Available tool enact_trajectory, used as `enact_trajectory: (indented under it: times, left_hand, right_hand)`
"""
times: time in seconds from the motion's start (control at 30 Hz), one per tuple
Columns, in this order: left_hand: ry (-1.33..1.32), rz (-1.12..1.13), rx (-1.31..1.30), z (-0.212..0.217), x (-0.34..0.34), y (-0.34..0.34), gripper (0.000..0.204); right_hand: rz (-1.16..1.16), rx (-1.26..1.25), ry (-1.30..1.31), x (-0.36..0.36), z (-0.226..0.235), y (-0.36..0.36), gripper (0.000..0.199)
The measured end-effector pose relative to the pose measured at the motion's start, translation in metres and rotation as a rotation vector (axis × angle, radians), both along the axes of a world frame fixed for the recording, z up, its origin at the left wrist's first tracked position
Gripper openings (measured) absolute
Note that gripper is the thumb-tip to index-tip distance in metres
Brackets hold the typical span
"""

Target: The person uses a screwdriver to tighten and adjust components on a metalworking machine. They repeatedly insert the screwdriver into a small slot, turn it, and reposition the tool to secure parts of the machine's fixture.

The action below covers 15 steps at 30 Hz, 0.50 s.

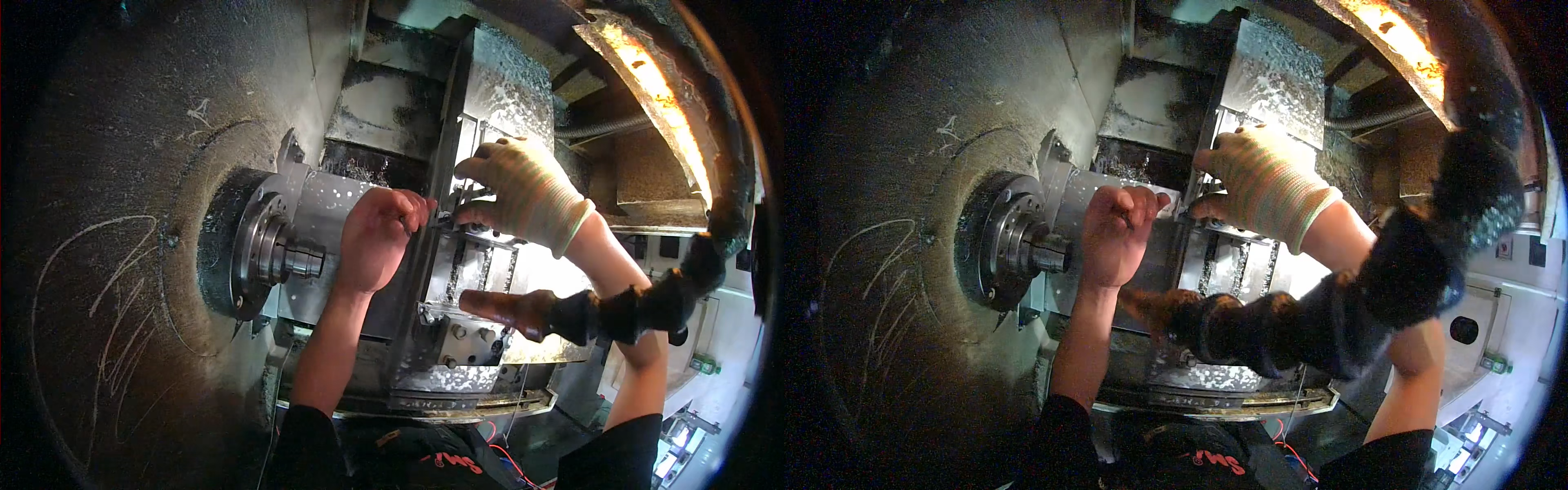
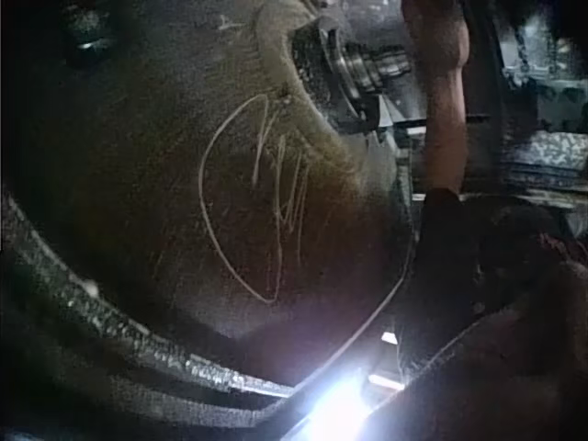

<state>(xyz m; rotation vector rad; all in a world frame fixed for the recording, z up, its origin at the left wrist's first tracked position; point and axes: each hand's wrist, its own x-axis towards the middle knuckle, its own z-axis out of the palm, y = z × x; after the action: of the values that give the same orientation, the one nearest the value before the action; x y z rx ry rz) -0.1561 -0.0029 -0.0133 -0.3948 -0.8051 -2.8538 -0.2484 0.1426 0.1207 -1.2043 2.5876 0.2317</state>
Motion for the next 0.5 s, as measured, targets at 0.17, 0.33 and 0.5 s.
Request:
enact_trajectory:
  times: [0.17, 0.33, 0.5]
  left_hand:
    - [0.031, 0.017, -0.019, 0.008, 0.012, -0.006, 0.024]
    - [0.026, 0.042, -0.115, 0.031, 0.026, -0.008, 0.027]
    - [-0.093, 0.098, -0.204, 0.034, 0.048, -0.011, 0.015]
  right_hand:
    - [-0.019, -0.057, -0.027, 0.003, -0.008, -0.002, 0.046]
    - [-0.028, -0.052, -0.034, 0.005, -0.003, -0.002, 0.044]
    - [-0.066, -0.187, -0.149, 0.001, -0.021, 0.009, 0.047]
